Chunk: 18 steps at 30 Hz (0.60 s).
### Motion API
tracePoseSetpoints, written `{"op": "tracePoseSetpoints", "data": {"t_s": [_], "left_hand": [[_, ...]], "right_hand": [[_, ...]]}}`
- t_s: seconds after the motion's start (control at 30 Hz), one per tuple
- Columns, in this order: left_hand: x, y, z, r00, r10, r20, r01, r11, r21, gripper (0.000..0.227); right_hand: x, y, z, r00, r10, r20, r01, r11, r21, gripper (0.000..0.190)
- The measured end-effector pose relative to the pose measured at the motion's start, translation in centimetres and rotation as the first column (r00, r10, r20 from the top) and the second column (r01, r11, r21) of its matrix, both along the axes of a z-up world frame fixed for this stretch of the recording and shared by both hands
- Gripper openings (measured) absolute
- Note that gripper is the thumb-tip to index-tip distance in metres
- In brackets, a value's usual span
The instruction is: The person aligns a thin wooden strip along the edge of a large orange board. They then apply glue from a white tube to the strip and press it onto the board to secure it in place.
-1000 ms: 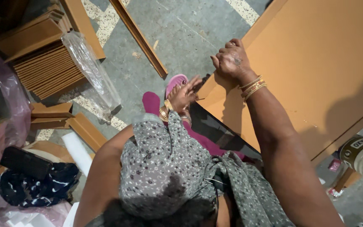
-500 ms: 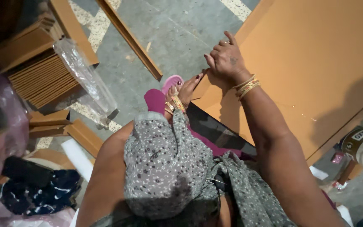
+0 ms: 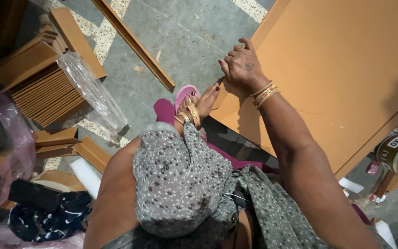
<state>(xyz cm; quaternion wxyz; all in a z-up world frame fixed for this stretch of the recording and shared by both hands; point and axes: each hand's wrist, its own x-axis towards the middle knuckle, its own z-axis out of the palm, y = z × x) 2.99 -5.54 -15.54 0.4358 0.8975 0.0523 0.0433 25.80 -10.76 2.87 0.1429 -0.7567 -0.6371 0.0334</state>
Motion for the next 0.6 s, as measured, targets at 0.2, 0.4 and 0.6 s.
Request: {"op": "tracePoseSetpoints", "data": {"t_s": [0.2,0.4,0.6], "left_hand": [[1.6,-0.1,5.0,0.976,0.143,-0.165,-0.169,0.974,-0.154,0.053],[2.3,0.2,5.9,0.995,0.102,0.002,-0.099,0.964,-0.246,0.056],[2.8,2.5,6.6,0.992,0.115,-0.048,-0.123,0.958,-0.261,0.055]], "right_hand": [[0.3,0.1,-0.5,1.0,0.023,0.02,-0.023,1.0,0.001,0.029],[0.4,-0.1,-0.3,0.999,0.038,-0.03,-0.04,0.997,-0.073,0.024],[-0.8,-1.6,0.9,0.995,0.085,0.061,-0.087,0.996,0.037,0.022]]}}
